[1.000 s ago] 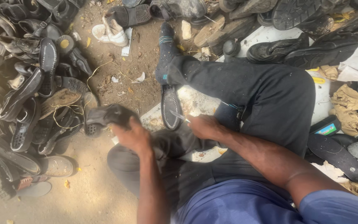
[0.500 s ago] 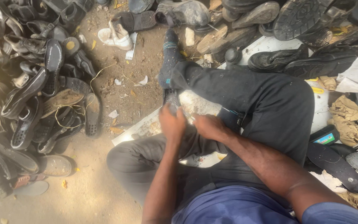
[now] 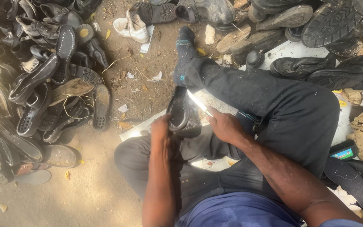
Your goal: The person sits on the ground surrounded by a large pile of shoes and uses a knife-like tool to scrape and clean the sole of a black shoe. They hold the shoe with one hand and work on the bottom surface with the tool, occasionally turning the shoe to access different areas.
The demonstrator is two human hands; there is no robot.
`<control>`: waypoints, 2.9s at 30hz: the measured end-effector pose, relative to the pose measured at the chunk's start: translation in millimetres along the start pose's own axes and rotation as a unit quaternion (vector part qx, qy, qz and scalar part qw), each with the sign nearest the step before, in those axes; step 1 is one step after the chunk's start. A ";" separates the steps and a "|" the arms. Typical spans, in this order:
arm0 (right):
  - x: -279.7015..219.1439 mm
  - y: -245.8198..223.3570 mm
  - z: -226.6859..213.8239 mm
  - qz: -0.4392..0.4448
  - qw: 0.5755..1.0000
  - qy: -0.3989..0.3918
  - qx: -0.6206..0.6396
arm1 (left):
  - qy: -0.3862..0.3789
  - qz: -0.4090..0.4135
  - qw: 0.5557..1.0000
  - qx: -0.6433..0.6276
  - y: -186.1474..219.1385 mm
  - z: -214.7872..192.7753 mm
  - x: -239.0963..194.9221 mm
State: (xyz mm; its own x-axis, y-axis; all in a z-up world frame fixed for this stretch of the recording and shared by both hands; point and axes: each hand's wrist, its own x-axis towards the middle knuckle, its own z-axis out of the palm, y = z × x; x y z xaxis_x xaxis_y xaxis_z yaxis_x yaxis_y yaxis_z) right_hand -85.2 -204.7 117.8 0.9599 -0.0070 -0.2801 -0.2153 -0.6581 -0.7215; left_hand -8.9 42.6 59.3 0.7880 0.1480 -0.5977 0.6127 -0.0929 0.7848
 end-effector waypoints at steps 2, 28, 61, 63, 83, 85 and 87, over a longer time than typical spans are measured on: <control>1.3 1.6 -3.4 -0.015 1.000 0.021 0.011 | 0.046 0.093 0.992 0.070 10.2 -36.2 -21.8; 63.3 40.9 71.3 0.014 0.964 -0.245 -0.100 | -0.125 0.341 0.809 0.463 153.6 310.5 89.2; 23.3 30.0 67.0 -0.058 0.990 -0.055 -0.114 | 0.254 0.241 0.738 0.576 10.2 -18.2 84.7; 22.3 32.8 65.1 -0.074 0.991 -0.046 -0.103 | 0.270 0.256 0.706 0.603 12.5 -17.3 87.4; -16.7 -6.9 28.6 -0.088 0.996 0.026 0.022 | 0.083 0.482 0.722 0.488 5.1 37.3 45.9; -12.6 -1.1 36.0 -0.128 0.990 0.051 -0.012 | 0.078 0.444 0.728 0.516 11.4 34.7 38.0; -8.3 7.9 33.1 -0.106 0.993 0.032 -0.041 | 0.073 0.351 0.741 0.568 9.4 32.2 28.5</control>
State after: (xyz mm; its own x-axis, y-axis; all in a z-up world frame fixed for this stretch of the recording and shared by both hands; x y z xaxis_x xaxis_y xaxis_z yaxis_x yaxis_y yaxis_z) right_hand -100.8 -185.0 93.4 0.9921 0.0922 -0.0854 0.0051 -0.7084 -0.7058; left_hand 21.2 14.3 44.4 0.9722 -0.2334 -0.0182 -0.2252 -0.9535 0.2003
